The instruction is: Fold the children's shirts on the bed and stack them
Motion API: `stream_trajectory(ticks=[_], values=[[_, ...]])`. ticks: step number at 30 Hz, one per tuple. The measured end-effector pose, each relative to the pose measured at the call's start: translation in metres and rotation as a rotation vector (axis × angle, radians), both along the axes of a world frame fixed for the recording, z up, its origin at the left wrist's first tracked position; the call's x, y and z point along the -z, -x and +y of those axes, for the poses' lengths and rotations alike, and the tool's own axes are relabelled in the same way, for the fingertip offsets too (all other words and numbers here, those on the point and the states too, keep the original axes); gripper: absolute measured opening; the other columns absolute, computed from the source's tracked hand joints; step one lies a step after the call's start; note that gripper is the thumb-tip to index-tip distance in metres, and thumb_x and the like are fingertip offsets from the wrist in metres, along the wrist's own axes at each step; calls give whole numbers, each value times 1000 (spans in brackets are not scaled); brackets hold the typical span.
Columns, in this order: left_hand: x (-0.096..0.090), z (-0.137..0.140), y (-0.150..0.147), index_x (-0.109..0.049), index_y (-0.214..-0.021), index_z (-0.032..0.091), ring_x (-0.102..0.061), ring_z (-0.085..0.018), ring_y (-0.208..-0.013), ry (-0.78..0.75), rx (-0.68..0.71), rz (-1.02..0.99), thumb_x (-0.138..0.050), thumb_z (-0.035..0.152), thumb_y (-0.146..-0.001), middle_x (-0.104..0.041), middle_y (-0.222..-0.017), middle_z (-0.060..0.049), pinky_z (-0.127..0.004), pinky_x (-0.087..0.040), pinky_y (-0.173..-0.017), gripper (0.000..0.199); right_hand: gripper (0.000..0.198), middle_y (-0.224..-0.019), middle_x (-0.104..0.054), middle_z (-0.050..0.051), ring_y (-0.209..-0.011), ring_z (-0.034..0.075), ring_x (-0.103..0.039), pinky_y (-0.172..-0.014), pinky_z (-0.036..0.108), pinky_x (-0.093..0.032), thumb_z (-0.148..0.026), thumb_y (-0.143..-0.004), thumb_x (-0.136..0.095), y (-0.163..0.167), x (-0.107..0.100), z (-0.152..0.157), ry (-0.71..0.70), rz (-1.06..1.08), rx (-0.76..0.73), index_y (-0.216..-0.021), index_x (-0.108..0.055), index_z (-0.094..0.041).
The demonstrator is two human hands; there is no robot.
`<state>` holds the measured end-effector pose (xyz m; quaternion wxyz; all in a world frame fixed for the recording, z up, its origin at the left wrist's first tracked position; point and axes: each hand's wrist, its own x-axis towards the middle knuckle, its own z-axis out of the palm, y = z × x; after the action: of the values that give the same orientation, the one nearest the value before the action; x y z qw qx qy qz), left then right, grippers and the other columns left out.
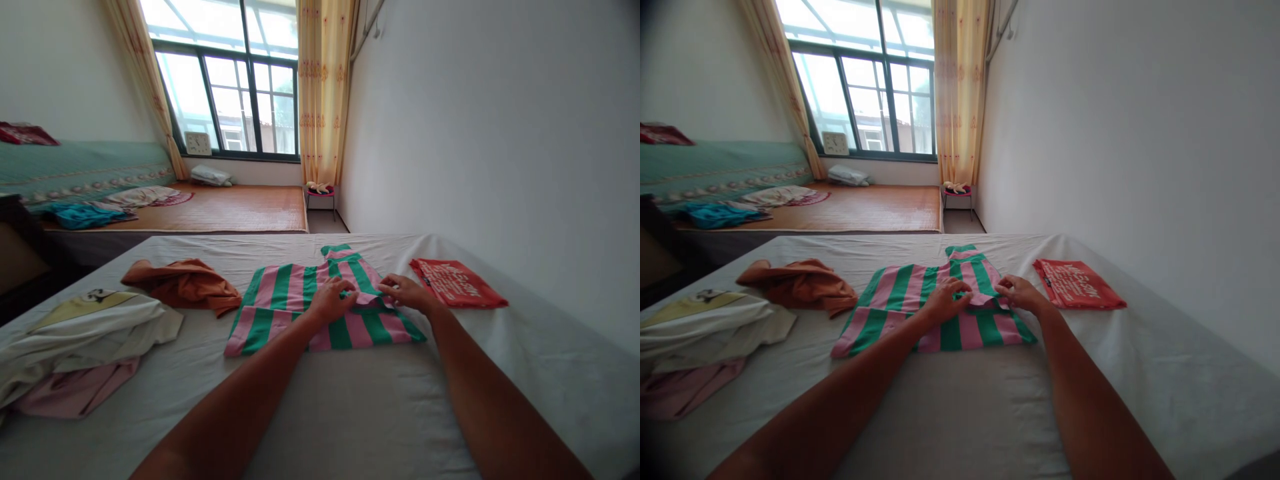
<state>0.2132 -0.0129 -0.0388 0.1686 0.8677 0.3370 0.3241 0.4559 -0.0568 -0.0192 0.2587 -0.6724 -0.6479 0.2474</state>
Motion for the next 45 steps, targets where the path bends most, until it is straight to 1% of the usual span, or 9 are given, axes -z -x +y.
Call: stream_trajectory(ticks=[8, 13, 16, 19, 26, 34, 37, 40, 45], values=[[-9, -14, 5, -66, -82, 21, -53, -21, -86, -147, 104, 253, -58, 18, -73, -63, -86, -6, -30, -42, -71, 12, 29, -94, -65, 7, -81, 17, -60, -67, 24, -48, -19, -69, -62, -6, 19, 6, -55, 24, 24, -98, -59, -16], [-18, -17, 6, -66, -75, 20, -53, -21, -84, -223, 72, 275, -50, 33, -86, -62, -81, -7, -31, -44, -75, 24, 18, -90, -66, 4, -75, 16, -59, -71, 26, -46, -22, -73, -63, 3, 5, 3, -223, -207, 70, -90, -64, -19], [-12, -17, 2, -67, -93, 21, -53, -20, -98, -250, 33, 226, -38, 33, -94, -63, -97, -7, -31, -43, -87, 32, 11, -87, -66, 3, -72, 14, -59, -73, 26, -45, -22, -80, -56, 24, 0, 2, -373, -263, -43, -87, -65, -20], [6, -15, -2, -57, -122, 21, -48, -21, -115, -243, 77, 275, -37, 35, -94, -58, -122, -7, -34, -37, -100, 36, 15, -89, -67, 3, -80, 15, -60, -77, 25, -44, -18, -82, -53, 44, 9, 3, -346, -279, -220, -89, -66, -20], [28, -2, -1, -41, -138, 25, -33, -24, -134, -111, 35, 398, -24, 53, -95, -43, -143, -6, -44, -25, -111, 54, 15, -95, -67, 5, -91, 17, -60, -83, 27, -42, -21, -84, -52, 45, 32, 9, -291, -393, -118, -91, -65, -20], [16, 61, 88, -41, -138, 29, -26, -27, -137, 109, -428, 533, -31, 49, -94, -32, -150, -5, -50, -22, -110, 50, 17, -95, -67, 6, -89, 18, -61, -80, 28, -43, -24, -83, -50, 41, 32, 10, -285, -333, -116, -88, -66, -20], [11, 84, 127, -51, -130, 25, -37, -28, -130, 108, -572, 535, -31, 42, -94, -46, -141, -9, -49, -30, -104, 44, 18, -95, -67, 5, -88, 19, -61, -79, 28, -43, -27, -83, -49, 42, 35, 11, -273, -316, -104, -88, -66, -20], [5, 105, 157, -59, -120, 22, -46, -30, -120, 125, -617, 523, -31, 32, -93, -57, -128, -12, -48, -38, -95, 41, 19, -95, -67, 5, -88, 18, -61, -78, 28, -43, -27, -84, -48, 43, 37, 10, -254, -325, -97, -89, -65, -21], [8, 132, 183, -53, -129, 29, -44, -25, -123, 127, -537, 471, -37, 32, -91, -55, -132, -3, -37, -39, -96, 41, 20, -97, -68, 7, -87, 18, -61, -74, 26, -43, -22, -81, -50, 44, 23, 20, -149, -454, -173, -94, -64, -18]])
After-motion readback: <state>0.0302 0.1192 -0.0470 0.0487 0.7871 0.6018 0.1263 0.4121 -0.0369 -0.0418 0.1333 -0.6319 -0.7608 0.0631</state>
